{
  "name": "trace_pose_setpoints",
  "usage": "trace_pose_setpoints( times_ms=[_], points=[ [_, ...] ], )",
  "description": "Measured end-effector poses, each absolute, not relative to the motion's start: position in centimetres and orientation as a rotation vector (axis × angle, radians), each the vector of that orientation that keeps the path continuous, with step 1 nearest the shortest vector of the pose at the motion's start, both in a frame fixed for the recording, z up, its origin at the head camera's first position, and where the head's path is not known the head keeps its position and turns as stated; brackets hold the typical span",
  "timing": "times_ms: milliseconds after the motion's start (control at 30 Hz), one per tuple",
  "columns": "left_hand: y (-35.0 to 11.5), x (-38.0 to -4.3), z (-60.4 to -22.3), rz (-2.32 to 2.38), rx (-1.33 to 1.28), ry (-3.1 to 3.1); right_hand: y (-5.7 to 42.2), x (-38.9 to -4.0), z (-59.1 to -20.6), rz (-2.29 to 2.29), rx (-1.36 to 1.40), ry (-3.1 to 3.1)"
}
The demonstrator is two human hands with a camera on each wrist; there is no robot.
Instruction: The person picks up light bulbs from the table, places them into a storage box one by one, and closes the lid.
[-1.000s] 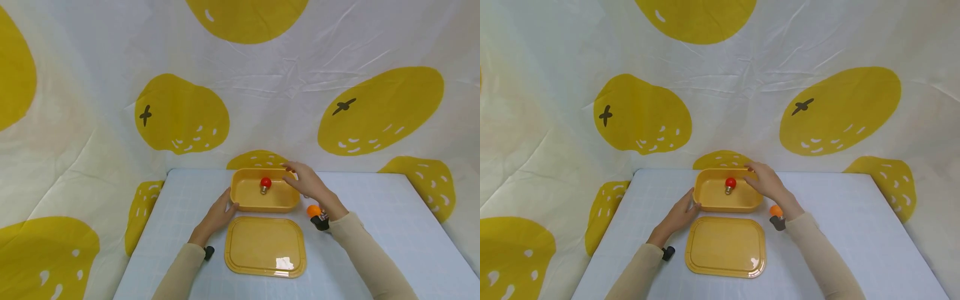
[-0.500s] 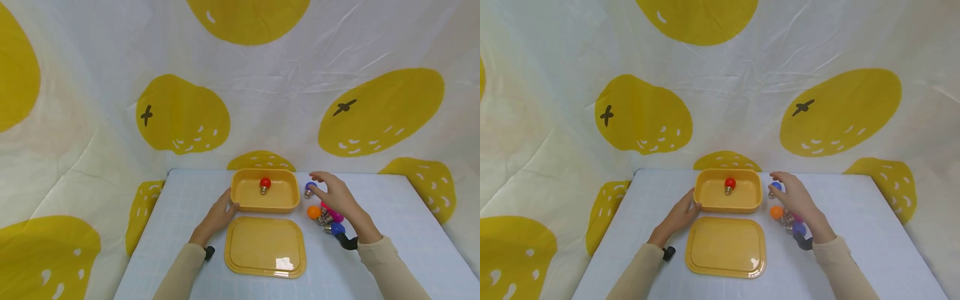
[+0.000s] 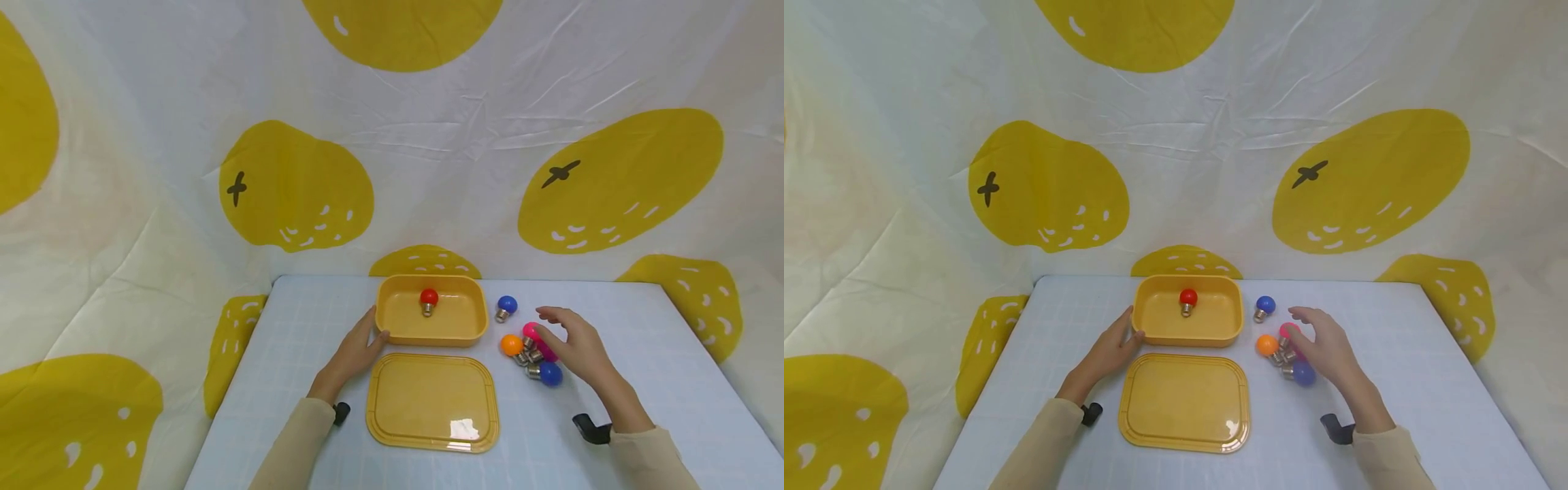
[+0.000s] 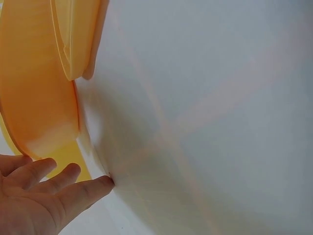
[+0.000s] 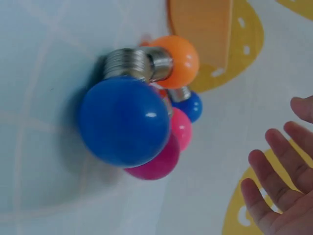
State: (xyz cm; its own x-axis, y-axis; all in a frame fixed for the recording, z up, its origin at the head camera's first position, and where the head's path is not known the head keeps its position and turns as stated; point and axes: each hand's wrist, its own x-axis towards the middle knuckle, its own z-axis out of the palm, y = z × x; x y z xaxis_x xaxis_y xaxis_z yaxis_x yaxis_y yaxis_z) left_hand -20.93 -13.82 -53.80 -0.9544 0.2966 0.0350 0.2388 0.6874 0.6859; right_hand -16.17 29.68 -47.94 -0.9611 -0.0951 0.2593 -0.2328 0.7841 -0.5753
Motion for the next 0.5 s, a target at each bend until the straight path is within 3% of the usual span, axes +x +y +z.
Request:
trace_pose_setpoints(
  times_ms=[500],
  points=[
    [-13.9, -20.8, -53.7, 1.144, 0.471, 2.804, 32.9, -14.7, -52.5, 1.005, 0.088, -2.910]
  ],
)
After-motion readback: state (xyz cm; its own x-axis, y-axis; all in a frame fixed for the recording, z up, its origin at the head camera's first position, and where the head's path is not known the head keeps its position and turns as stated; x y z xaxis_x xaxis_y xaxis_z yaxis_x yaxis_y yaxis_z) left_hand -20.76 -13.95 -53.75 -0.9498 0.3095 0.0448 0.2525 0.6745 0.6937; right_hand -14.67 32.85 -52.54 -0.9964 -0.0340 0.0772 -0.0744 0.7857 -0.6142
